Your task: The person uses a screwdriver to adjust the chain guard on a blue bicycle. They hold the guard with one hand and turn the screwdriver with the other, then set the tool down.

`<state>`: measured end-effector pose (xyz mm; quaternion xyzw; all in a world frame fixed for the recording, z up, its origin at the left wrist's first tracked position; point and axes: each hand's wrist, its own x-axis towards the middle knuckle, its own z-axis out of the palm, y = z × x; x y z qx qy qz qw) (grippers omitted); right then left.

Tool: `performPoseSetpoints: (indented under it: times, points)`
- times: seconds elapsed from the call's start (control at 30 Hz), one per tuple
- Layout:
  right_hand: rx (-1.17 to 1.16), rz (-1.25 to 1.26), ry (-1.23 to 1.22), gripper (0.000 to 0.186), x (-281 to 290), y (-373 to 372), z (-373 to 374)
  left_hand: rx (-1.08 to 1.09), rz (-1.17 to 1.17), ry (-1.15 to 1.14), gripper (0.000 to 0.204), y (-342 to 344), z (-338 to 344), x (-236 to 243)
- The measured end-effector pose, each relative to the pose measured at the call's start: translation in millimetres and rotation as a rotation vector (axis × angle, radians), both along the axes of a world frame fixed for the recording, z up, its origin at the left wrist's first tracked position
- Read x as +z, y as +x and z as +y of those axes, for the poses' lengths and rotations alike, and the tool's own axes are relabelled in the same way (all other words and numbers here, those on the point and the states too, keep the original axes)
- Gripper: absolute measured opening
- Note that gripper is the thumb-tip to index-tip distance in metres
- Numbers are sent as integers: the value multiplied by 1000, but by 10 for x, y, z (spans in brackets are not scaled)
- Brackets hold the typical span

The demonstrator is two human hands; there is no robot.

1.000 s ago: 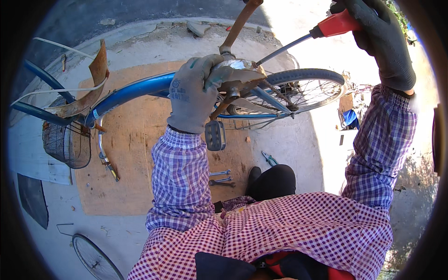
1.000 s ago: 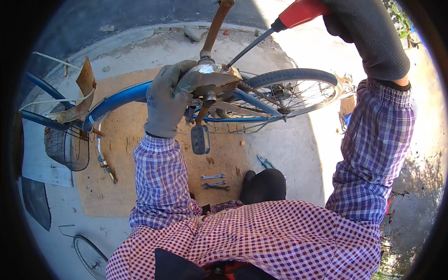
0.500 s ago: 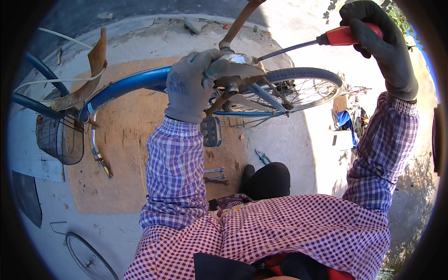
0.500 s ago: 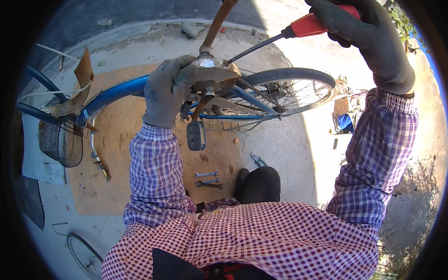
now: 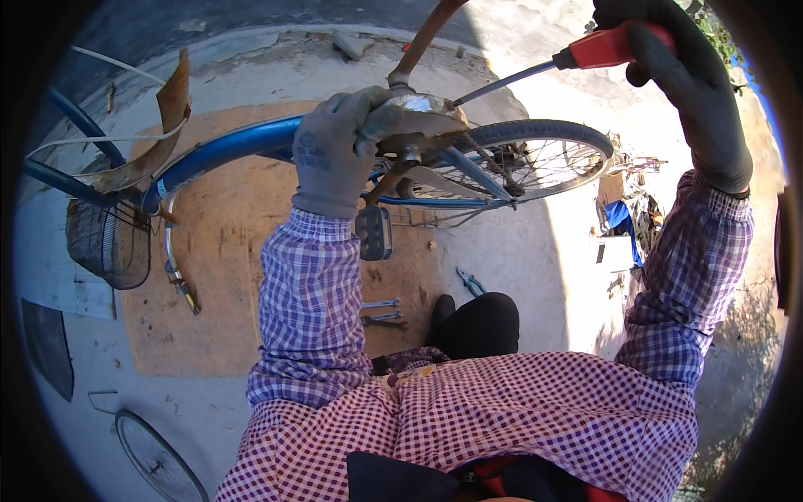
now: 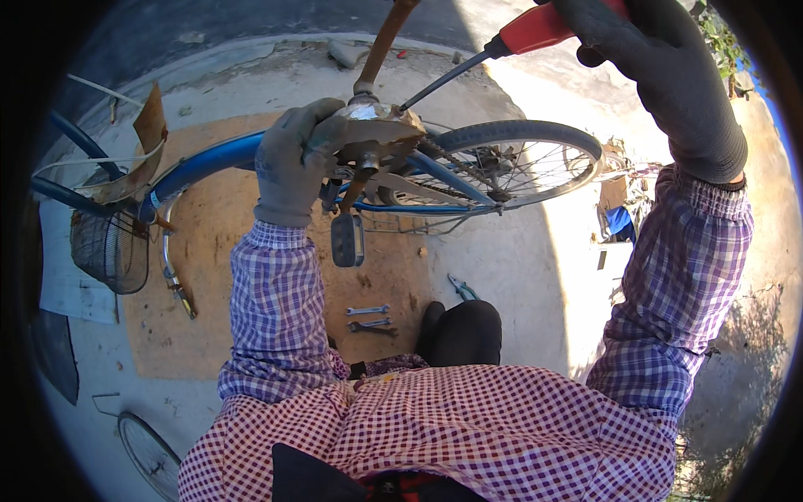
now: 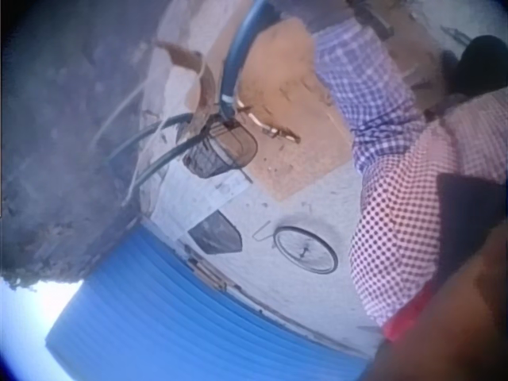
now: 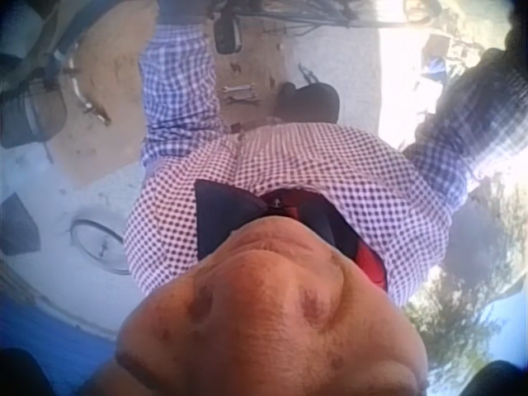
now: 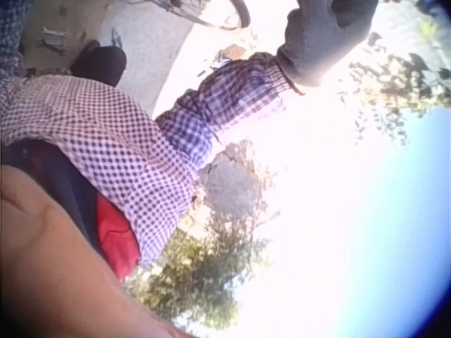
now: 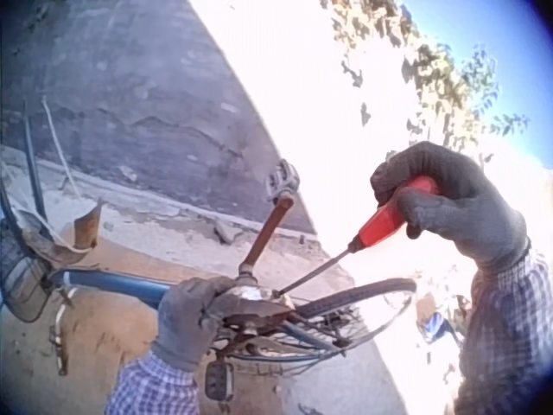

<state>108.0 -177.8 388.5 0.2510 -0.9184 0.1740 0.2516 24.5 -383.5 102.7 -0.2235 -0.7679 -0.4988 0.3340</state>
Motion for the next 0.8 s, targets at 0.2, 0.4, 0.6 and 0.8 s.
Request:
performPoseSetpoints:
  times: [0.2,0.4,0.6,0.8]
  points:
    - [45,-180,-51,33,87,69,-144,8,10,-14,38,-12,13,0]
    - [-725,-54,5,37,24,150,-601,-19,-13,-3,36,-4,15,-7]
    - [85,-149,-75,48,50,177,-313,-88,-125,38,33,58,9,61]
    - [159,-277,-230,43,129,167,-221,-126,-152,79,29,91,-5,112]
